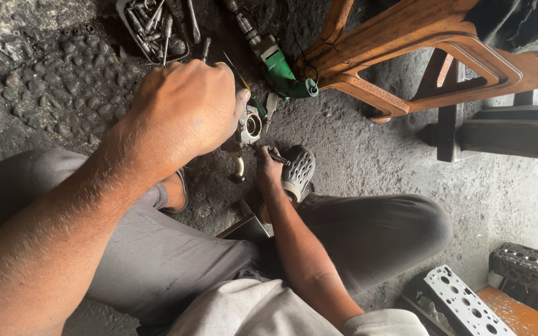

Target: The person uses a green power drill to remove bolts from a metal engine part while sitting on the floor. They then use a wrench to tighten a bolt on the part.

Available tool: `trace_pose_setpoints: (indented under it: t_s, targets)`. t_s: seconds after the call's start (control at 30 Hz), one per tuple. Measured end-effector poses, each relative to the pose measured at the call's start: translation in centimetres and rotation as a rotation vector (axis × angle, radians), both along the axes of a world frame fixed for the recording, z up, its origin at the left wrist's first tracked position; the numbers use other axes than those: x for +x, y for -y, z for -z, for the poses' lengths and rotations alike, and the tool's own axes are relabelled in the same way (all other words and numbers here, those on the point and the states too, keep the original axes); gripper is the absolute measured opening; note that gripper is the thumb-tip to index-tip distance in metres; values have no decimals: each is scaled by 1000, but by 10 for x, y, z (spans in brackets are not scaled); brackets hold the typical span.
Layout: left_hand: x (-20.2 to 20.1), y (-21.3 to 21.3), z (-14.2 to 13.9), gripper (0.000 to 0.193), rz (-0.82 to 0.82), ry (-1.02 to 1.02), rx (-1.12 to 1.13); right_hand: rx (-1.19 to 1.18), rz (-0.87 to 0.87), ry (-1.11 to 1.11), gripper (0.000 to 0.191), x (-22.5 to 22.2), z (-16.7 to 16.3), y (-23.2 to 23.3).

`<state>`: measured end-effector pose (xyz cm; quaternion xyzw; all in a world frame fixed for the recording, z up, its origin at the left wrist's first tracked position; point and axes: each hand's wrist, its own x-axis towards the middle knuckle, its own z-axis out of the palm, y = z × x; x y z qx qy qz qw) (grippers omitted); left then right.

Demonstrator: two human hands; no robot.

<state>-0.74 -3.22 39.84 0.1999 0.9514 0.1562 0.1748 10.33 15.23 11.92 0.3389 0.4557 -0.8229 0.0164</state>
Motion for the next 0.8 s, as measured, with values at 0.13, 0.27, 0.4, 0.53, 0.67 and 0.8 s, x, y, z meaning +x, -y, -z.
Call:
trace_pose_setpoints:
  t_s: [0.13,0.27,0.4,0.53,0.67,0.8]
  targets:
    - [0,0,-1,44,9,22,-18,-20,-26,0,9,0,-1,-1]
    - [1,1,-2,43,-13,19,-3,-18,-42,20,10,1,-1,-1]
    - [2,1,-3,43,-9,33,-9,-2,-35,52,10,-1,-2,0]
    - [1,0,-3,43,-7,38,-24,-28,-45,23,10,-2,-4,0]
    - [2,0,-3,43,-1,16,-15,-22,-12,53,9,-2,-1,-1]
    - [2,1,-4,43,-6,43,-12,-41,-8,47,8,-2,5,-3]
